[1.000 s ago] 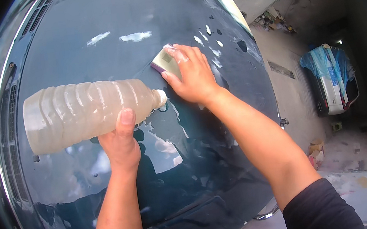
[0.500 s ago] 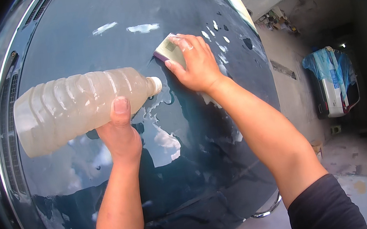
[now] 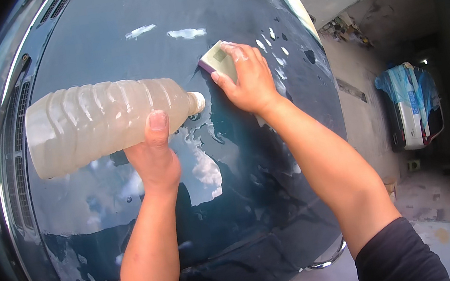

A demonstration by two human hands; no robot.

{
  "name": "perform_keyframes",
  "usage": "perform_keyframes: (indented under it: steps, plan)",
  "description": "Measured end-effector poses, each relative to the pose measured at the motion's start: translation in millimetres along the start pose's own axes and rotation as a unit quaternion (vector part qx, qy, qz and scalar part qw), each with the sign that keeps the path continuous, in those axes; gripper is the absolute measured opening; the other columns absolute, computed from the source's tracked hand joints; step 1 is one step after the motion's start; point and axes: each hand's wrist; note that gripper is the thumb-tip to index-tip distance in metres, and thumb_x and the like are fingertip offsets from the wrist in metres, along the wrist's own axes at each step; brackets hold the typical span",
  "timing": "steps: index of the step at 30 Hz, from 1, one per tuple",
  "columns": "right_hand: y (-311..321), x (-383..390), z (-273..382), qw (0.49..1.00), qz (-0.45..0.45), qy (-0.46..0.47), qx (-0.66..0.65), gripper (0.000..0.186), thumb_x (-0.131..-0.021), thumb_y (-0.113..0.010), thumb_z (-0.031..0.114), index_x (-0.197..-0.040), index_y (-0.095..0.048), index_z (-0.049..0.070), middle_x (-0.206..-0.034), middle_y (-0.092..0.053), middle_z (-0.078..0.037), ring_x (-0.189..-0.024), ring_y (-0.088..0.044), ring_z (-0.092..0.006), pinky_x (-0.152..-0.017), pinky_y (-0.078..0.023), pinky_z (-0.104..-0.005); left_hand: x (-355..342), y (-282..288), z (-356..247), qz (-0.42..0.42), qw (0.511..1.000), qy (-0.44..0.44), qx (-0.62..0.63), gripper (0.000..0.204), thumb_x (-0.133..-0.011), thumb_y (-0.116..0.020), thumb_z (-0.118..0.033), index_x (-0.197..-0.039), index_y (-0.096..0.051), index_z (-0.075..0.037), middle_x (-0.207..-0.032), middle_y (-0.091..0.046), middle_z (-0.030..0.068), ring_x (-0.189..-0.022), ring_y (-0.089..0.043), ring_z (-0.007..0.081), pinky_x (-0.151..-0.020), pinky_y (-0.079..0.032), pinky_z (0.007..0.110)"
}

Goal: The person pours liquid from a plastic bottle onto a car hood and rubs the surface with a sanding block. The person repeatedly wets the surface and sands the same area, occasionally pausing to feel the surface with a hand.

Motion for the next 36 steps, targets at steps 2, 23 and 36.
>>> perform_keyframes:
  steps: [2, 23, 36]
  plan:
    - [10.4, 43.5, 24.9, 0.998, 0.001, 0.054, -0.042, 0.058, -0.081, -0.080, 0.026, -0.129, -0.060, 0.003, -0.135, -0.055, -0.020, -0.117, -0.055, -0.0383, -0.100, -0.044, -0.0485, -3.4, 7.2, -3.1, -0.014, 1.000, -0.002, -0.008, 0.057, -0.094, -0.068, -0.040, -0.132, -0.052, 0.001, -0.127, -0.055, 0.0112, -0.117, -0.052, 0.0236, -0.103, -0.040, 0.040]
    - [19.6, 18.9, -22.4, 1.000, 0.000, -0.020, -0.005, 0.057, -0.084, -0.075, 0.028, -0.133, -0.057, 0.004, -0.135, -0.056, -0.017, -0.122, -0.052, -0.0371, -0.104, -0.041, -0.0472, -1.0, -4.9, -1.0, 0.019, 1.000, 0.014, 0.013, 0.061, -0.093, -0.070, -0.038, -0.136, -0.050, 0.000, -0.131, -0.054, 0.0115, -0.119, -0.052, 0.0241, -0.104, -0.040, 0.040]
    - [22.8, 20.2, -29.8, 0.998, 0.003, -0.066, 0.003, 0.057, -0.085, -0.074, 0.029, -0.133, -0.057, 0.003, -0.133, -0.058, -0.017, -0.121, -0.054, -0.0367, -0.105, -0.042, -0.0477, 1.7, -4.8, -5.6, 0.036, 0.999, 0.026, 0.012, 0.056, -0.094, -0.069, -0.040, -0.130, -0.055, 0.000, -0.128, -0.056, 0.0112, -0.117, -0.052, 0.0231, -0.103, -0.041, 0.039]
Point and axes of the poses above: each hand's wrist, its own x-axis away from the middle knuckle, its own y-axis out of the back of the hand, z = x × y
